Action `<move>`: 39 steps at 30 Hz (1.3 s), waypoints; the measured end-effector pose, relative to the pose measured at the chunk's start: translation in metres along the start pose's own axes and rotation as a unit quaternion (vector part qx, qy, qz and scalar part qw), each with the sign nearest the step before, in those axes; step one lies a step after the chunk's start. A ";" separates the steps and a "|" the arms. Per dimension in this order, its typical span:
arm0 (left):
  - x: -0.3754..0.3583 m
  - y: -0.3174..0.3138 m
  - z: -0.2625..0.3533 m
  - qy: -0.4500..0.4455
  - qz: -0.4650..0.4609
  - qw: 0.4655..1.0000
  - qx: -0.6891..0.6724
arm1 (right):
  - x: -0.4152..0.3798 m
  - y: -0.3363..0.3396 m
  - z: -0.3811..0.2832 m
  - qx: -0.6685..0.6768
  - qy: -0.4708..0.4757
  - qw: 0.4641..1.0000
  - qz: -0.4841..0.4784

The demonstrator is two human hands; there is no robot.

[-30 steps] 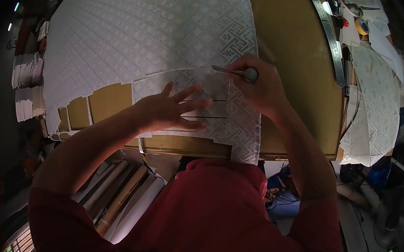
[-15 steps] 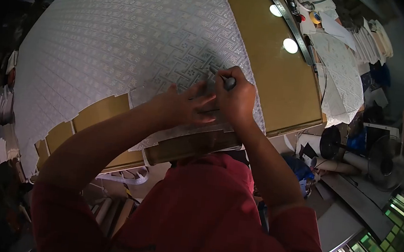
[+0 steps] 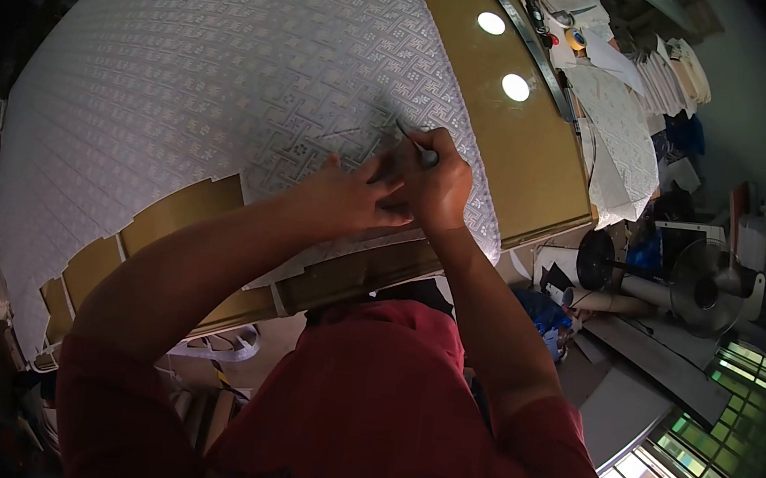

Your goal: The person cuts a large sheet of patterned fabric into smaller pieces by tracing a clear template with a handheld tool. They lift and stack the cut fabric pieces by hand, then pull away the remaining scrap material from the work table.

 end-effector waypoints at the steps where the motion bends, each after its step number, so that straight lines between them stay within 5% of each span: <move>1: 0.000 0.000 0.001 0.000 0.000 1.000 0.007 | 0.001 0.001 0.001 0.001 -0.020 1.000 -0.018; 5: 0.001 0.003 -0.002 0.036 -0.029 0.998 -0.033 | 0.023 0.006 0.015 0.041 0.065 0.996 -0.045; 7: -0.003 0.015 0.005 -0.030 -0.027 0.999 0.036 | 0.046 0.004 0.022 0.068 0.035 0.982 -0.175; 13: 0.004 0.020 0.006 0.002 -0.120 0.993 0.000 | 0.125 -0.020 0.017 0.099 0.088 0.867 -0.480; 17: 0.005 0.021 0.003 0.047 -0.145 0.988 -0.030 | 0.132 -0.039 -0.002 0.102 0.106 0.832 -0.534; 20: 0.005 0.015 0.006 0.079 -0.146 0.984 -0.065 | 0.116 -0.078 -0.018 0.178 0.215 0.785 -0.552; 25: 0.001 0.003 0.004 0.194 -0.060 0.969 -0.141 | 0.063 -0.141 -0.083 0.188 0.242 0.758 -0.577; 29: 0.003 0.005 0.005 0.237 -0.088 0.947 -0.199 | 0.057 -0.156 -0.074 0.226 0.204 0.742 -0.598; 35: 0.004 0.013 0.005 0.214 -0.080 0.956 -0.182 | 0.065 -0.160 -0.070 0.259 0.188 0.719 -0.617; 39: 0.005 0.021 0.007 0.123 -0.149 0.976 -0.095 | 0.081 -0.173 -0.088 0.212 0.248 0.688 -0.648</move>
Point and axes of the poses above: each hand's wrist, its own x-axis towards the middle knuckle, its own y-axis out of the back of the hand, z = x × y, the point moved 4 cm from there along x, towards the middle knuckle, and after that the axes turned 9 degrees about z, right-handed, at the moved point
